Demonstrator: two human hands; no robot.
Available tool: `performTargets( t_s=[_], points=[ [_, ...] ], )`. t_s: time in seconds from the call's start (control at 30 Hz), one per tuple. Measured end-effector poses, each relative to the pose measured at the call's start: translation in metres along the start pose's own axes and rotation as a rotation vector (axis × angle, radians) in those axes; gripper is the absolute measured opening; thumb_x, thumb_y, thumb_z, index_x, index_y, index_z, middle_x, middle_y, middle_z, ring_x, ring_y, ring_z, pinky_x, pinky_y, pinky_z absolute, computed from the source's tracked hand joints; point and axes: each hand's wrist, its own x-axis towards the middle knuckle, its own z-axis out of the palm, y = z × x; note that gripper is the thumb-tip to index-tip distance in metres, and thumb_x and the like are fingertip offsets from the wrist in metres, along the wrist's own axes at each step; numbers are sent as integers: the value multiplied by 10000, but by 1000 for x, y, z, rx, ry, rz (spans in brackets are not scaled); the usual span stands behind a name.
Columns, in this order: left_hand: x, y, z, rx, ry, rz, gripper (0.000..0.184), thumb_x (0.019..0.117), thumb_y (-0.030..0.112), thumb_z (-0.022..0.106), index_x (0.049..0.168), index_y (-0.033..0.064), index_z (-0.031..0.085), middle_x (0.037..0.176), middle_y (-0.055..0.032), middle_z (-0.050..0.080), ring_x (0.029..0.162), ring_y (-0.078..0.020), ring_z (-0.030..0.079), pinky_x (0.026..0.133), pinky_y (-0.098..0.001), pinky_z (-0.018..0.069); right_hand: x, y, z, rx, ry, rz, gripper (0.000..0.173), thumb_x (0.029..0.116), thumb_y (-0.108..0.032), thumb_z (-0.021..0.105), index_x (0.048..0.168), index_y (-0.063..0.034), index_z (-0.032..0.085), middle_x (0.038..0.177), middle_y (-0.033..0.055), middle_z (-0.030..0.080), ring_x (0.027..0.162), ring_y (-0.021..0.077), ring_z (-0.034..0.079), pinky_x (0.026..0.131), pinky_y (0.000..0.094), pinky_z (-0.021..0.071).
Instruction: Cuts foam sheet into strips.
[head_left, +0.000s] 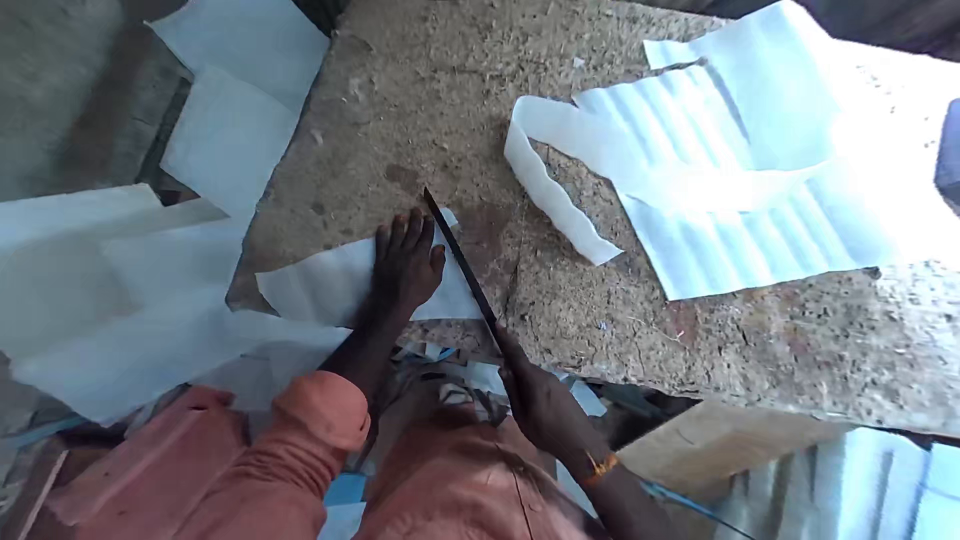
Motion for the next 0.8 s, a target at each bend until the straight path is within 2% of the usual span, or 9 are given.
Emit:
performTargets(
  t_s=[0.1,0.3,0.37,0.47,0.53,0.57,0.63,0.7,0.8],
  points=[
    [2,1,0,15,-11,-14,657,1072,539,211,1635,211,294,1705,-34,258,1580,-312,194,1239,-659,112,-4,1,2,-40,-19,-1,637,1093,-333,387,1651,-385,83,917,91,706,778,278,708,738,519,596],
    [5,0,-2,-25,-5,-7,672,1075,544,220,1630,175,306,1706,-34,254,1578,-313,198,1237,-663,101,-94,27,16,-4,21,5,617,1085,-352,398,1655,-339,161,929,79,703,725,261,690,673,512,595],
    [7,-4,-8,-78,9,-19,681,1043,569,353,1600,179,371,1644,-57,382,1524,-313,327,1213,-635,215,-101,39,26,36,64,-18,607,1087,-354,389,1653,-349,168,986,79,712,761,262,699,693,520,597],
    [15,-11,-34,-187,-22,-56,738,931,579,631,1525,168,480,1482,-177,529,1362,-404,492,1102,-654,369,-90,45,30,149,187,-79,597,1088,-359,392,1652,-309,202,1082,84,716,788,246,706,719,528,603],
    [15,-18,-46,-265,-56,-31,632,915,507,708,1435,169,587,1395,-199,572,1289,-405,541,1051,-634,437,-84,44,27,219,246,-115,595,1088,-349,407,1648,-265,225,1276,64,678,909,192,717,820,482,615],
    [12,-20,-52,-326,-73,7,534,945,436,705,1387,149,624,1361,-201,589,1265,-390,568,1041,-615,466,-81,42,27,258,280,-134,593,1086,-340,425,1642,-234,248,1300,64,671,931,178,716,843,461,613],
    [4,-23,-65,-458,-87,124,339,1018,301,634,1293,107,677,1305,-180,639,1245,-332,605,1071,-554,482,-76,36,24,307,343,-134,612,1072,-352,481,1631,-196,284,1163,79,712,858,185,707,798,451,607],
    [-15,-17,-86,-561,-115,197,271,1042,238,588,1241,96,703,1268,-141,678,1196,-279,642,1061,-517,501,-74,28,16,324,347,-123,681,1055,-403,516,1645,-210,236,1109,93,718,855,201,702,809,468,600],
    [-60,6,-128,-708,-158,108,245,1056,232,576,1234,108,689,1185,-112,707,1010,-233,688,912,-489,558,-76,30,13,368,406,-206,666,1063,-353,500,1651,-286,194,1022,67,703,754,193,681,709,470,609]
  ],
)
